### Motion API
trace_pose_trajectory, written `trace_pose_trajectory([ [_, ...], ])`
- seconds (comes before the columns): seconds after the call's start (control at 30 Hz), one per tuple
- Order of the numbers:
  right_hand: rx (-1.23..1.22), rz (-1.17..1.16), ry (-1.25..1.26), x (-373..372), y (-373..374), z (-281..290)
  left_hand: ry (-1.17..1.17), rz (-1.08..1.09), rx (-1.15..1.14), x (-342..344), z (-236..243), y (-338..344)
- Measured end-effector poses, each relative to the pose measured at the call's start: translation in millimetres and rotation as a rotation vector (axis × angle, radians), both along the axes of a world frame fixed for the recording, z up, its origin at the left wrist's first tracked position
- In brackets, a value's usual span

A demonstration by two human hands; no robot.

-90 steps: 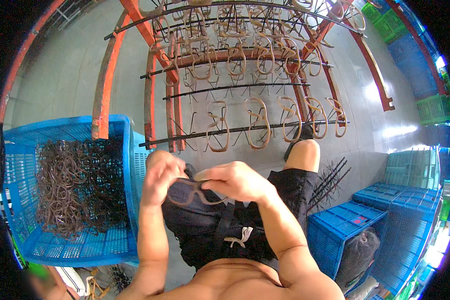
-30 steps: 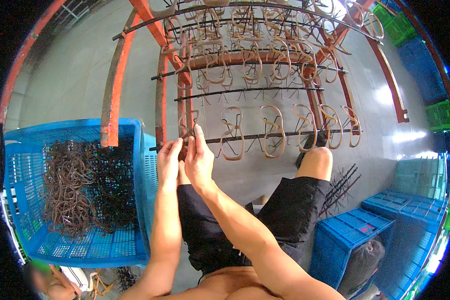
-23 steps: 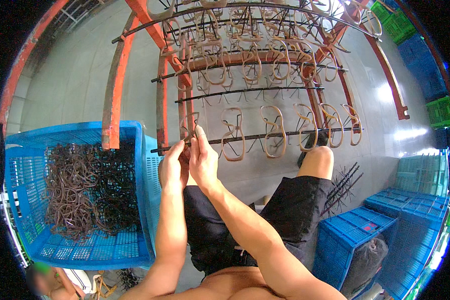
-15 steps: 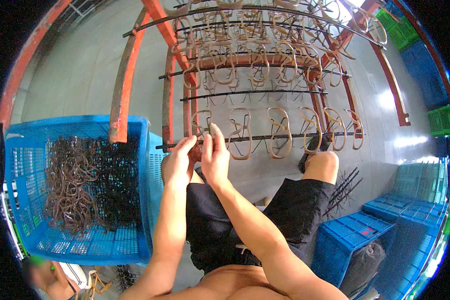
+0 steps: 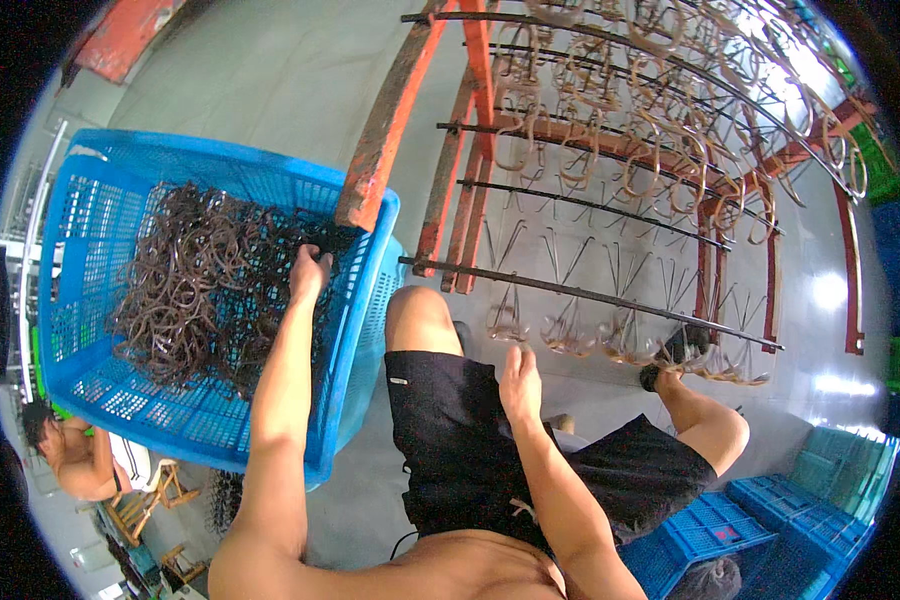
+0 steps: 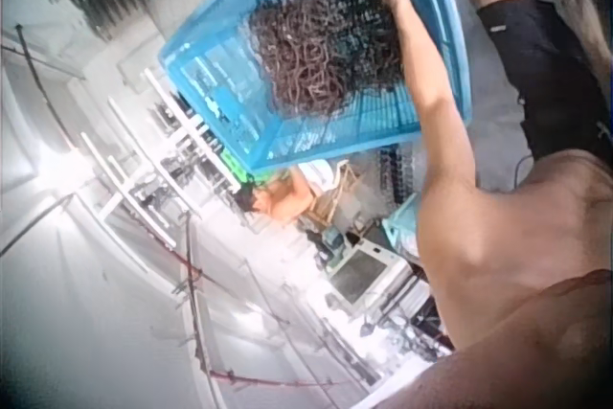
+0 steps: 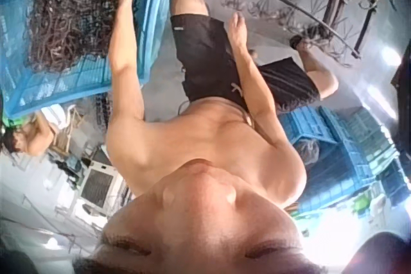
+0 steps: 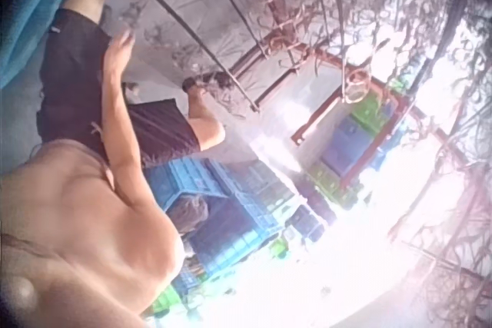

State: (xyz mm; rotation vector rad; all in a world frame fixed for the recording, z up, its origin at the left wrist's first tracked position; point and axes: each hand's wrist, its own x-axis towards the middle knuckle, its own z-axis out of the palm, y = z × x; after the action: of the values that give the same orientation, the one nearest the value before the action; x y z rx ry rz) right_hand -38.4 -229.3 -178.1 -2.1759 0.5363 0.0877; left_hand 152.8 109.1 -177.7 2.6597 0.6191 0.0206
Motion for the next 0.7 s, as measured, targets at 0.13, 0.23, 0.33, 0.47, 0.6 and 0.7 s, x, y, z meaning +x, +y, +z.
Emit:
trace_pose_trajectory([
  [0.13, 0.141, 0.121, 0.209, -14.7, -21.8, 12.1, 0.318, -0.203, 0.191, 44.4, -74.1, 7.3],
  [0.23, 0.223, 0.161, 0.161, -22.6, -41.6, 30.7, 0.287, -0.167, -0.036, 72.0, -109.6, 21.3],
  [0.33, 0.203, 0.159, 0.173, -26.1, -51.6, 47.3, 0.110, -0.179, -0.293, 67.9, -112.0, 30.7],
  [0.47, 0.293, 0.221, 0.158, -15.9, -42.0, 70.8, -0.139, -0.126, -0.233, 24.7, -49.6, 27.7],
  [0.6, 0.409, 0.447, 0.108, 11.7, -5.5, 97.8, -0.213, -0.162, -0.441, -38.8, 44.5, 7.7],
  [0.7, 0.565, 0.552, -0.069, 37.1, 41.7, 110.6, -0.339, -0.242, -0.405, -101.1, 93.5, -24.7],
])
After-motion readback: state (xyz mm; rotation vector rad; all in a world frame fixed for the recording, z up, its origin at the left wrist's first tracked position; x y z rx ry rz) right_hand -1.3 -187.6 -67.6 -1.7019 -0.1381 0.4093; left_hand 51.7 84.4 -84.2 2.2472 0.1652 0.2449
